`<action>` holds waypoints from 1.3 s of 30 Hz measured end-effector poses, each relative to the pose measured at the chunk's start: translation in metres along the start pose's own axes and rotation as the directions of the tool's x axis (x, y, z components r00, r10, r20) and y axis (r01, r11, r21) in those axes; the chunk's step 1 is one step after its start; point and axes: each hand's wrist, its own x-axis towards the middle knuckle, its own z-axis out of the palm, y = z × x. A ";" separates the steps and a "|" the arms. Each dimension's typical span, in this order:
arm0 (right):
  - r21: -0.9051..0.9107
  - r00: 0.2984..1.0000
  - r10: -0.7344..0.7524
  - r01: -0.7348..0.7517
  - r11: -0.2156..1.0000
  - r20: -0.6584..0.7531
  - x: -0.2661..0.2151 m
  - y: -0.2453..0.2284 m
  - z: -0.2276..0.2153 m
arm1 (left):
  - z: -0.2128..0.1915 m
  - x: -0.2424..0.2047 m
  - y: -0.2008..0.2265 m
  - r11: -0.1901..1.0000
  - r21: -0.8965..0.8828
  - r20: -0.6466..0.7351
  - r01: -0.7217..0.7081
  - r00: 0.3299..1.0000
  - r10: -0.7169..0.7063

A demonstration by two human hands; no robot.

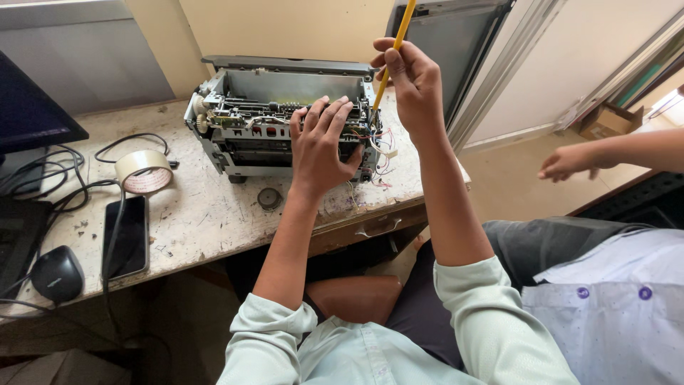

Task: The person uses a yellow screwdriver to adjust a knob on the side of a disassembled printer and then manipulates internal wires and components with their hands.

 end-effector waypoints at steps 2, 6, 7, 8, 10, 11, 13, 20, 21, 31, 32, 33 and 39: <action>0.147 0.996 0.085 -0.089 0.985 0.035 0.001 -0.001 -0.003 | 0.000 0.000 0.001 1.000 0.000 -0.006 0.004 1.000 -0.004; 0.139 0.996 0.071 -0.064 0.988 -0.049 0.003 0.003 -0.003 | -0.001 0.001 0.002 1.000 -0.001 -0.004 0.004 1.000 -0.004; 0.072 0.996 0.052 -0.047 0.996 -0.076 0.003 0.003 -0.004 | -0.001 0.001 0.002 1.000 0.000 -0.003 0.003 1.000 -0.003; 0.004 0.994 0.031 -0.031 1.000 -0.101 0.004 0.004 -0.005 | -0.001 0.001 0.001 1.000 0.002 -0.003 0.002 1.000 -0.002; -0.084 0.996 -0.001 -0.006 0.996 -0.091 0.005 0.004 -0.006 | -0.001 0.000 0.001 1.000 0.004 -0.002 0.002 1.000 -0.002; -0.103 0.998 -0.011 0.005 0.995 -0.059 0.005 0.004 -0.007 | -0.002 0.000 0.001 1.000 0.004 -0.002 0.001 1.000 -0.001; -0.024 0.999 0.043 -0.043 0.999 -0.010 0.006 0.002 -0.008 | -0.001 0.001 0.001 1.000 0.008 0.001 0.003 1.000 -0.003; 0.025 0.994 0.107 -0.106 0.994 -0.021 0.005 -0.003 -0.001 | -0.002 0.000 -0.001 0.999 0.038 0.038 0.004 0.999 -0.005; -0.060 0.996 0.067 -0.071 0.996 -0.066 0.005 -0.002 0.001 | -0.003 0.000 -0.001 0.999 0.045 0.051 0.004 0.999 -0.007; 0.029 0.997 0.072 -0.072 0.997 -0.002 0.013 -0.005 0.000 | -0.005 0.038 0.030 0.944 -0.275 -0.087 0.180 0.973 -0.211; -0.043 0.998 0.046 -0.047 0.998 -0.032 0.011 -0.003 0.001 | -0.002 0.044 0.033 0.921 -0.335 -0.060 0.199 0.971 -0.232; -0.115 0.998 0.018 -0.025 0.993 -0.061 0.008 -0.002 0.001 | 0.000 0.048 0.036 0.893 -0.393 -0.031 0.219 0.968 -0.251; 0.165 0.995 0.064 -0.077 0.983 0.082 0.011 0.000 -0.011 | 0.011 0.060 0.037 0.805 -0.478 0.053 0.350 0.927 -0.371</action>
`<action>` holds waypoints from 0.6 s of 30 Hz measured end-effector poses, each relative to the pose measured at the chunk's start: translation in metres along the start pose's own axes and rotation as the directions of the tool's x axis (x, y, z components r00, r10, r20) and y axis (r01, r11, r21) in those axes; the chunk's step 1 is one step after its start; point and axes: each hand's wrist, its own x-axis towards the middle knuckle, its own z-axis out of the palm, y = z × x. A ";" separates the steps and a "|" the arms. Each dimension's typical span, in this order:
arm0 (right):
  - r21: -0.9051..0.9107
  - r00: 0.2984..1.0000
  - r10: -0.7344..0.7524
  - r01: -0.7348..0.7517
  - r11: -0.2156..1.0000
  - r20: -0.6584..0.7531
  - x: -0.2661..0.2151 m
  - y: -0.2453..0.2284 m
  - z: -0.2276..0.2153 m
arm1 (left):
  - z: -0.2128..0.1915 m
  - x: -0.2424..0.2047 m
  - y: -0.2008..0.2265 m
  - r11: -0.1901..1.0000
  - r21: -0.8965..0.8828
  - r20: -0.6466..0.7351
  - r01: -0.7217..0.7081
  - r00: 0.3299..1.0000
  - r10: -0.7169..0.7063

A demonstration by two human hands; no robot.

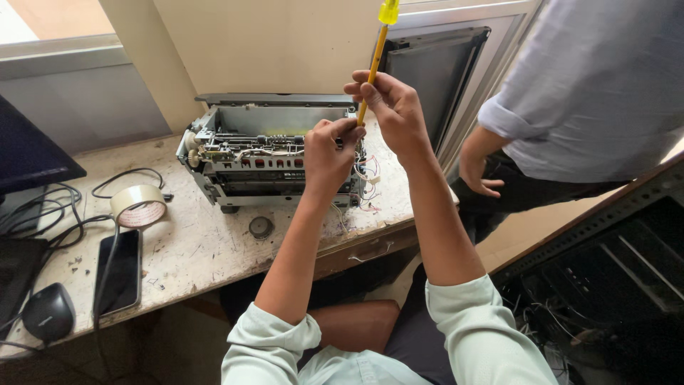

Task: The person uses a yellow screwdriver to adjust a knob on the side of a disassembled printer and then manipulates internal wires and components with their hands.

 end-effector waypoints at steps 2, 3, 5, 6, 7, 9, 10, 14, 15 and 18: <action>-0.017 1.000 -0.015 0.015 1.000 0.001 0.000 -0.002 -0.005 | 0.001 0.000 -0.002 0.993 -0.079 0.050 -0.086 0.995 0.090; -0.025 1.000 -0.020 0.020 0.999 0.000 -0.001 -0.002 -0.006 | 0.001 0.000 -0.003 0.985 -0.119 0.074 -0.123 0.988 0.133; -0.179 0.991 -0.102 0.086 0.980 -0.081 -0.002 0.000 -0.003 | -0.001 -0.002 -0.004 0.986 -0.082 -0.012 -0.142 0.990 0.141; -0.256 0.982 -0.147 0.112 0.960 -0.118 -0.002 0.000 -0.001 | -0.003 -0.001 -0.004 0.987 -0.064 -0.055 -0.150 0.988 0.147; -0.274 0.980 -0.139 0.096 0.957 -0.141 -0.001 0.001 0.002 | -0.004 0.000 -0.005 0.991 -0.082 -0.030 -0.104 0.994 0.101; -0.305 0.974 -0.125 0.063 0.950 -0.187 0.000 0.001 0.005 | -0.006 0.001 -0.005 0.994 -0.112 0.022 -0.008 1.000 0.011; -0.369 0.978 -0.126 0.056 0.928 -0.168 0.000 0.000 0.005 | -0.005 0.001 -0.005 0.991 -0.133 0.023 -0.005 1.000 0.008; -0.270 0.994 -0.108 0.103 0.957 -0.004 0.000 -0.001 0.001 | 0.000 0.004 -0.005 0.983 -0.183 0.054 -0.013 0.998 0.023; -0.150 0.993 -0.103 0.111 0.983 0.059 -0.002 0.001 -0.001 | 0.000 0.003 -0.006 0.982 -0.189 0.071 -0.015 0.997 0.029; -0.139 0.999 -0.014 0.008 0.990 -0.044 -0.003 0.006 0.003 | -0.003 0.003 -0.007 0.982 -0.149 0.026 -0.119 0.992 0.124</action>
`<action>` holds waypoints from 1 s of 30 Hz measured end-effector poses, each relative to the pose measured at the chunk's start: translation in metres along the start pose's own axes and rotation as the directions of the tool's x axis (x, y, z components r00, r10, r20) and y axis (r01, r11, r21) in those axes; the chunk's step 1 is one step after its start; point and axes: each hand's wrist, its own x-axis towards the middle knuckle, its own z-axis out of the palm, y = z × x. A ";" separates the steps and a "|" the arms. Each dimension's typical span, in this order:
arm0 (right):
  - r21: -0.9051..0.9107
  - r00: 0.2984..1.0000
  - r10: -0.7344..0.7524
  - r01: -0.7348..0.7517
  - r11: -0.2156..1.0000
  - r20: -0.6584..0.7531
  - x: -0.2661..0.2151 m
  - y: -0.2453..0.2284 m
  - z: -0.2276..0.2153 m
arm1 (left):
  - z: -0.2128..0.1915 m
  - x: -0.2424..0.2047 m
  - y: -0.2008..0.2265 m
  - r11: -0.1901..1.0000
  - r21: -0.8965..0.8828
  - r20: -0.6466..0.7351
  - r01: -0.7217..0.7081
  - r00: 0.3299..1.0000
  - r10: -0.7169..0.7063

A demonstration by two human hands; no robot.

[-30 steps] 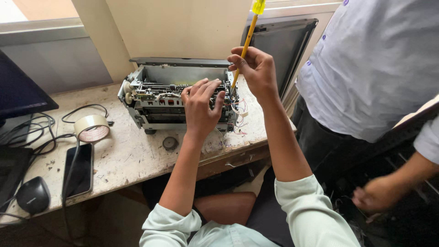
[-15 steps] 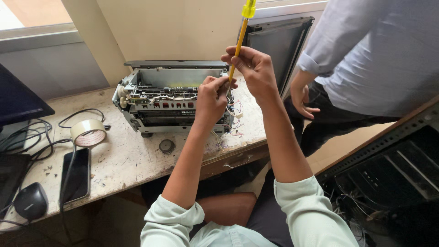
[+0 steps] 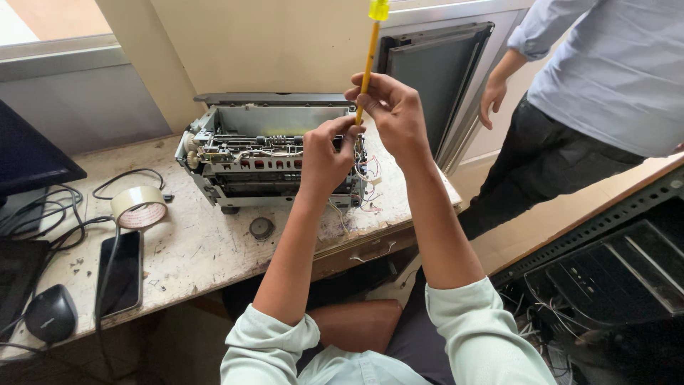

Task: The person uses a yellow screwdriver to adjust a knob on the side of a disassembled printer and then manipulates internal wires and components with their hands.

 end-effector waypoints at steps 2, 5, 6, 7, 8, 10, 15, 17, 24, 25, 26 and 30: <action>-0.035 0.994 -0.030 0.026 0.999 -0.109 0.000 0.001 0.001 | 0.000 -0.002 0.003 0.995 0.092 -0.027 -0.029 0.999 0.031; -0.253 0.986 -0.043 0.001 0.968 -0.161 0.001 -0.004 0.002 | 0.004 -0.002 0.007 0.981 0.196 -0.052 -0.003 0.999 0.013; -0.347 0.986 -0.040 -0.020 0.938 -0.162 0.000 -0.007 0.002 | 0.006 -0.003 0.007 0.974 0.224 -0.056 0.019 0.998 -0.006; -0.325 0.991 -0.020 -0.024 0.945 -0.132 0.000 -0.009 0.002 | 0.008 -0.003 0.007 0.978 0.209 -0.036 0.018 0.999 -0.011; -0.303 0.995 -0.001 -0.030 0.953 -0.101 0.000 -0.011 0.002 | 0.010 -0.003 0.007 0.981 0.193 -0.016 0.019 1.000 -0.016; -0.162 1.000 0.028 -0.028 0.986 -0.002 0.000 -0.014 0.001 | 0.012 -0.003 0.004 0.989 0.149 0.031 -0.013 0.999 0.009; 0.071 0.977 0.100 -0.115 0.991 0.187 0.001 -0.014 -0.001 | 0.004 -0.003 -0.006 0.999 0.015 0.140 -0.050 0.989 0.047; 0.085 0.980 0.077 -0.094 0.992 0.184 0.001 -0.012 -0.002 | 0.001 -0.002 -0.007 0.999 0.035 0.187 -0.015 0.982 0.008; -0.143 0.994 -0.005 -0.011 0.990 -0.109 0.002 -0.002 0.008 | 0.003 0.003 -0.002 0.996 -0.026 0.022 0.085 0.996 -0.084; -0.203 0.994 -0.020 -0.002 0.979 -0.106 0.002 -0.002 0.008 | 0.004 0.002 -0.001 0.995 -0.037 0.007 0.092 0.996 -0.091; -0.262 0.994 -0.034 0.007 0.965 -0.102 0.002 -0.002 0.006 | 0.006 0.001 -0.001 0.994 -0.049 -0.009 0.098 0.995 -0.098; 0.072 0.990 0.048 -0.058 0.996 0.136 0.005 -0.007 -0.004 | 0.009 0.002 -0.004 0.995 -0.043 -0.003 0.094 0.996 -0.094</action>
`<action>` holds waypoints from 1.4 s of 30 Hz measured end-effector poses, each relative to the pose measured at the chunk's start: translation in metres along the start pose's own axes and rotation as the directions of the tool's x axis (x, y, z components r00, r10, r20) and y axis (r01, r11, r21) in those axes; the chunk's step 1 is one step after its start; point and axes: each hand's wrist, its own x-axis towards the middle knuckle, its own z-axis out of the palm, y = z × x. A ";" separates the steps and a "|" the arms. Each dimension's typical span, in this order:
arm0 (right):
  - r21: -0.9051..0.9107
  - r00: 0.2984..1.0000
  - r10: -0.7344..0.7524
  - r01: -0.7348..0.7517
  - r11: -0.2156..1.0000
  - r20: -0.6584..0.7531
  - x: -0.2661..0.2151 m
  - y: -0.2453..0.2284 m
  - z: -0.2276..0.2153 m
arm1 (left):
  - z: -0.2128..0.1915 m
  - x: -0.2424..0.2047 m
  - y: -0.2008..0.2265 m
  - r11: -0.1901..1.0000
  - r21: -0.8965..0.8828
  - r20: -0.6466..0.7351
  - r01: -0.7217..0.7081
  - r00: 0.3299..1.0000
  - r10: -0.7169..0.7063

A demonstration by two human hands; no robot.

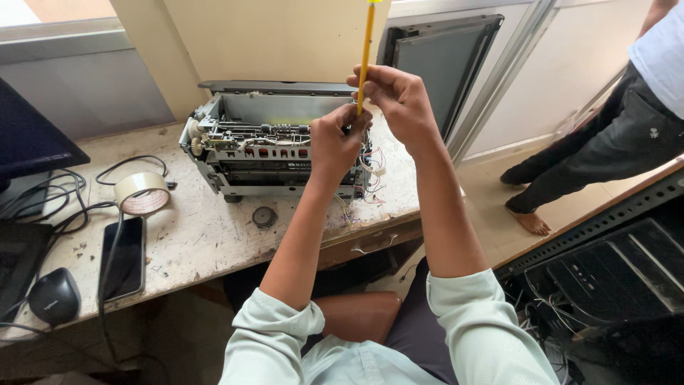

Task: The person uses a yellow screwdriver to adjust a knob on the side of a disassembled printer and then manipulates internal wires and components with their hands.

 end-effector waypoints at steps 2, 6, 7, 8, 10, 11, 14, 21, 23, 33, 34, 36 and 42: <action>0.091 0.999 0.016 -0.019 0.996 0.036 0.000 0.000 -0.001 | -0.002 -0.003 -0.004 0.999 -0.020 0.026 -0.039 0.999 0.040; 0.072 1.000 -0.016 0.015 0.997 0.016 0.001 0.007 0.007 | -0.005 -0.005 -0.010 0.995 -0.025 0.058 -0.094 0.994 0.095; 0.075 1.000 -0.020 0.021 0.997 -0.011 0.001 0.008 0.008 | -0.005 -0.005 -0.011 0.994 -0.015 0.071 -0.111 0.991 0.112; 0.077 0.999 -0.025 0.027 0.997 -0.039 0.001 0.009 0.010 | -0.005 -0.004 -0.011 0.992 -0.005 0.084 -0.129 0.988 0.129; 0.083 0.996 -0.036 0.042 0.996 -0.080 0.001 0.012 0.014 | -0.006 -0.004 -0.010 0.991 0.011 0.099 -0.134 0.986 0.133; 0.089 0.995 -0.043 0.051 0.995 -0.094 0.000 0.012 0.015 | -0.006 -0.003 -0.009 0.992 0.018 0.100 -0.122 0.988 0.119; 0.076 0.989 -0.047 0.058 0.995 -0.141 0.001 0.013 0.018 | -0.006 -0.002 -0.008 0.997 0.015 0.103 -0.079 0.992 0.077; 0.076 0.983 -0.077 0.090 0.993 -0.164 -0.001 0.014 0.017 | -0.005 -0.003 -0.010 0.992 -0.001 0.083 -0.125 0.989 0.125; 0.062 0.983 -0.073 0.085 0.994 -0.170 -0.002 0.014 0.017 | -0.006 -0.004 -0.010 0.991 0.012 0.085 -0.136 0.987 0.134; 0.030 0.984 -0.066 0.072 0.997 -0.166 0.000 0.013 0.017 | -0.004 -0.003 -0.011 0.995 0.014 0.090 -0.096 0.991 0.095; 0.026 0.984 -0.070 0.075 0.997 -0.164 0.000 0.013 0.017 | -0.004 -0.003 -0.011 0.995 -0.002 0.091 -0.098 0.991 0.098; 0.016 0.984 -0.077 0.081 0.997 -0.160 -0.001 0.013 0.017 | -0.003 -0.003 -0.012 0.994 -0.035 0.091 -0.102 0.990 0.105; -0.029 0.978 -0.083 0.079 0.996 -0.194 -0.002 0.010 0.018 | -0.004 -0.004 -0.013 0.996 0.004 0.096 -0.089 0.991 0.088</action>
